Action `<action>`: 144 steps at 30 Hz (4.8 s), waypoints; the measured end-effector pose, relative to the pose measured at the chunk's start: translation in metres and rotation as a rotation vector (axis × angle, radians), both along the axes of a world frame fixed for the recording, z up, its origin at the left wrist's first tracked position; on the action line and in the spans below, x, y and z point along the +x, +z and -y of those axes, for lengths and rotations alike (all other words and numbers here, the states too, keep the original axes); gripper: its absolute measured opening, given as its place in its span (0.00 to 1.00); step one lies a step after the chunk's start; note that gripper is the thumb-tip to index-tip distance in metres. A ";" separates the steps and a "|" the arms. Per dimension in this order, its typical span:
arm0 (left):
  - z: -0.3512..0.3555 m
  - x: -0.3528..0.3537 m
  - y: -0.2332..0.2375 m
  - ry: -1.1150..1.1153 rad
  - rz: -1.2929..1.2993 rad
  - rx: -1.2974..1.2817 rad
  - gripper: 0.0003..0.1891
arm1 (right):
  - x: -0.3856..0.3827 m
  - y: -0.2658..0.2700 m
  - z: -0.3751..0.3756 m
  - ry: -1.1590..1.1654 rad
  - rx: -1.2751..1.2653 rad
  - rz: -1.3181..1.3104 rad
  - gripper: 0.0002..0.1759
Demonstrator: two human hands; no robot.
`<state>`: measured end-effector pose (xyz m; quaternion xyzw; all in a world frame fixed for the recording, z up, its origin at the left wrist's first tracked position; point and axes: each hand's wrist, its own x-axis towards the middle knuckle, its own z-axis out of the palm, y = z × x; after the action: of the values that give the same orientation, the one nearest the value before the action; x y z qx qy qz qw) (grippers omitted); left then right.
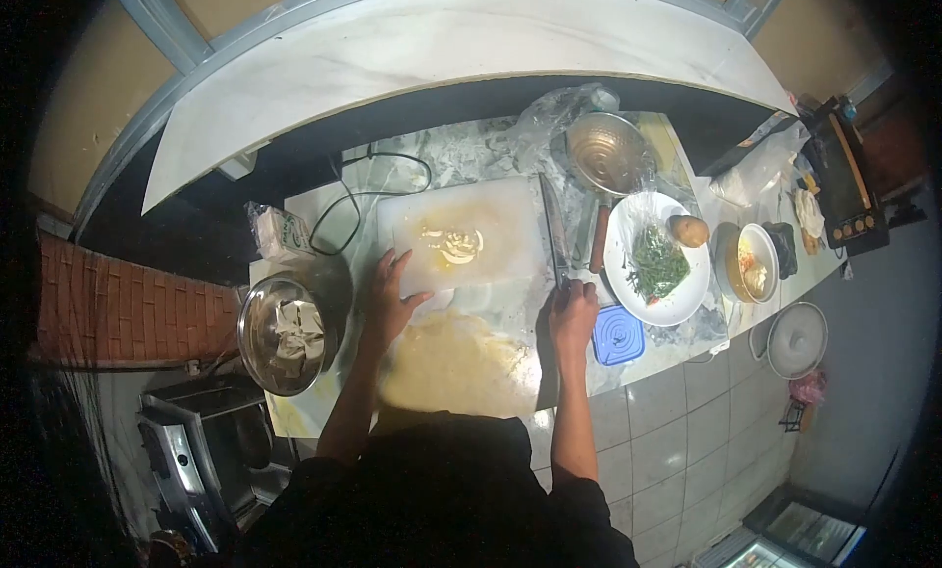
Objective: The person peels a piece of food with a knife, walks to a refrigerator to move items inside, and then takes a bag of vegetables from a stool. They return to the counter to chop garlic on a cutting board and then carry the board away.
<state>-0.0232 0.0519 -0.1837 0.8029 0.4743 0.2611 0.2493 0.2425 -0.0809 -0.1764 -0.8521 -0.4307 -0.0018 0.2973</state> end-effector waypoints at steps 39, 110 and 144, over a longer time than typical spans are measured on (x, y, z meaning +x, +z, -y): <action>0.062 -0.032 -0.001 0.089 0.087 0.017 0.47 | -0.028 -0.012 -0.053 0.228 0.142 -0.061 0.21; 0.034 0.012 0.008 -0.172 0.521 -0.202 0.20 | -0.093 -0.001 0.029 0.284 -0.010 -0.021 0.26; 0.041 -0.003 0.008 -0.058 -0.362 0.229 0.32 | -0.079 0.006 0.041 0.358 -0.032 -0.129 0.32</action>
<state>-0.0265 0.0113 -0.1761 0.8731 0.4553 0.1576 0.0746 0.1639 -0.1217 -0.1705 -0.7649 -0.5554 0.1123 0.3063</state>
